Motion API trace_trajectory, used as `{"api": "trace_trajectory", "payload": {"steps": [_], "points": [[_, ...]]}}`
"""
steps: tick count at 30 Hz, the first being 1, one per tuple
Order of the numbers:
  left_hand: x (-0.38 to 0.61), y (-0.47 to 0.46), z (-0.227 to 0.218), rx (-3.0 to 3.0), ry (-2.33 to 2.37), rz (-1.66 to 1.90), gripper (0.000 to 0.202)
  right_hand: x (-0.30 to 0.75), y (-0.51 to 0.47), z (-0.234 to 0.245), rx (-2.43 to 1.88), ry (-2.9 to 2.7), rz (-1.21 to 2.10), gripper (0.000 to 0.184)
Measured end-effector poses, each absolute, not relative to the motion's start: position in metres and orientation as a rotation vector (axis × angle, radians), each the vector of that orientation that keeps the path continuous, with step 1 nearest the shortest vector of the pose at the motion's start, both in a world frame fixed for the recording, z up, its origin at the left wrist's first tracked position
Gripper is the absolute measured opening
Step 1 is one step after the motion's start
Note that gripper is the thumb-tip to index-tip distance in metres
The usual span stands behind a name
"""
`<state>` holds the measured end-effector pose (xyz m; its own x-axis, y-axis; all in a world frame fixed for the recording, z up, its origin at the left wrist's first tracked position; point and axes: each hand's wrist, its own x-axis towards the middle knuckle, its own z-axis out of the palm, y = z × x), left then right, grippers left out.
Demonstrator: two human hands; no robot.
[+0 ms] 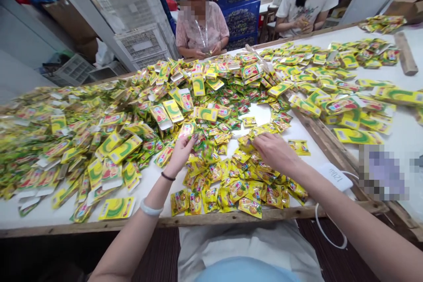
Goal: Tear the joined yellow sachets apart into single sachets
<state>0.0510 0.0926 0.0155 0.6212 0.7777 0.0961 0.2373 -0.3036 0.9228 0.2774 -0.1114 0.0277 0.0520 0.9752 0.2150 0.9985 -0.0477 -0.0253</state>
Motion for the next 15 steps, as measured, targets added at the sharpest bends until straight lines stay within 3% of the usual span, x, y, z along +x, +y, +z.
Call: {"api": "trace_trajectory", "payload": {"steps": [6,12,15], "points": [[0.044,0.056,0.023,1.669,0.768,0.489,0.037,0.252,-0.094,0.071,-1.918,-2.070,0.169,0.019],[0.045,0.032,0.041,1.633,0.581,0.323,0.038,0.220,-0.072,0.089,-1.713,-2.436,0.084,0.021],[0.043,0.025,0.041,1.662,0.496,0.361,0.029,0.215,-0.069,0.083,-1.738,-2.296,0.134,0.017]]}}
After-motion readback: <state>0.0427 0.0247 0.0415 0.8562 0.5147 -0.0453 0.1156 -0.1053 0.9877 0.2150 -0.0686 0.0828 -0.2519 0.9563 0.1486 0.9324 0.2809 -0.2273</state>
